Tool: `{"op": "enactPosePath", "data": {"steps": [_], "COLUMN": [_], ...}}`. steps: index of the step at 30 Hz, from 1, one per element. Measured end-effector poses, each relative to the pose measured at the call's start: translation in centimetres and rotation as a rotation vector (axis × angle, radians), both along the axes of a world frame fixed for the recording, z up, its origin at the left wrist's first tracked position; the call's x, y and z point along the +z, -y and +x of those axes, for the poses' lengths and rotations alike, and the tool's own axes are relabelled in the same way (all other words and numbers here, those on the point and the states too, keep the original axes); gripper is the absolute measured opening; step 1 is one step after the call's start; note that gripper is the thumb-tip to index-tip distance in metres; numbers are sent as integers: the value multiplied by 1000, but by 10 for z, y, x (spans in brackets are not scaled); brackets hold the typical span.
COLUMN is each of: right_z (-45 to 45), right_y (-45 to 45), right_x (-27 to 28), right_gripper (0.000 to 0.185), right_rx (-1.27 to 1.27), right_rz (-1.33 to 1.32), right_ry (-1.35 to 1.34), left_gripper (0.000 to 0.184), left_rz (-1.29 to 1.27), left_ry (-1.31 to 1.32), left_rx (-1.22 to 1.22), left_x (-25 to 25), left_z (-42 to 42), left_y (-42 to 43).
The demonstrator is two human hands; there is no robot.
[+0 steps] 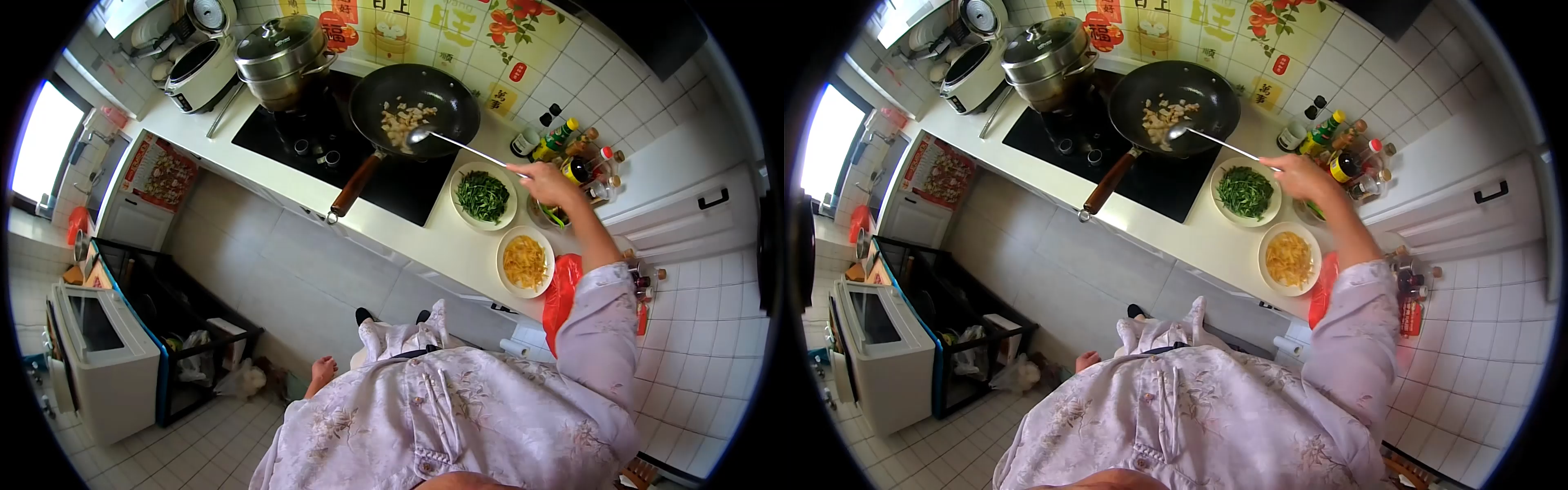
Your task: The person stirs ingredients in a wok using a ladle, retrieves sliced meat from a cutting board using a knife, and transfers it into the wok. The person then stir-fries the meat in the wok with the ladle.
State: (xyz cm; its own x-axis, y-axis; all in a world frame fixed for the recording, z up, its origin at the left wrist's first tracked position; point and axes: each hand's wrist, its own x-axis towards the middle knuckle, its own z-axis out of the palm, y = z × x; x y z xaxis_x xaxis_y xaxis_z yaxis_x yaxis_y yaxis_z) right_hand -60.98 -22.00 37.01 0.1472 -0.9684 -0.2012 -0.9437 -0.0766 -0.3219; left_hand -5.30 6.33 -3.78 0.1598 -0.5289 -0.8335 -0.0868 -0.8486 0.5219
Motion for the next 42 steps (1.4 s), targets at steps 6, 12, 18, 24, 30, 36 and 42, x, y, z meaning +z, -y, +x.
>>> {"op": "enactPosePath", "data": {"steps": [6,12,18,24,30,36,42], "right_z": [34,59,41,-3,-13,0,35], "right_y": [24,40,17,-9,-29,0,40], "right_x": [-57,-55,-62,-3,60,-43,-80], "right_gripper": [37,37,38,39,39,38,34], "right_rx": [-166,-305,-56,-228,-202,-52,-35], "right_rz": [4,21,-89,117,259,16,-326], "right_ry": [305,416,238,-24,-59,163,272], "left_gripper": [30,29,29,29,30,31,31], "left_rz": [9,39,2,7,5,16,-4], "left_ry": [72,77,41,40,64,26,89], "left_rx": [30,1,50,47,4,3,53], "left_x": [36,27,20,22,24,14,48], "left_z": [-11,-2,-3,-8,-12,-10,-13], "left_y": [27,7,-3,-3,3,10,21]}}
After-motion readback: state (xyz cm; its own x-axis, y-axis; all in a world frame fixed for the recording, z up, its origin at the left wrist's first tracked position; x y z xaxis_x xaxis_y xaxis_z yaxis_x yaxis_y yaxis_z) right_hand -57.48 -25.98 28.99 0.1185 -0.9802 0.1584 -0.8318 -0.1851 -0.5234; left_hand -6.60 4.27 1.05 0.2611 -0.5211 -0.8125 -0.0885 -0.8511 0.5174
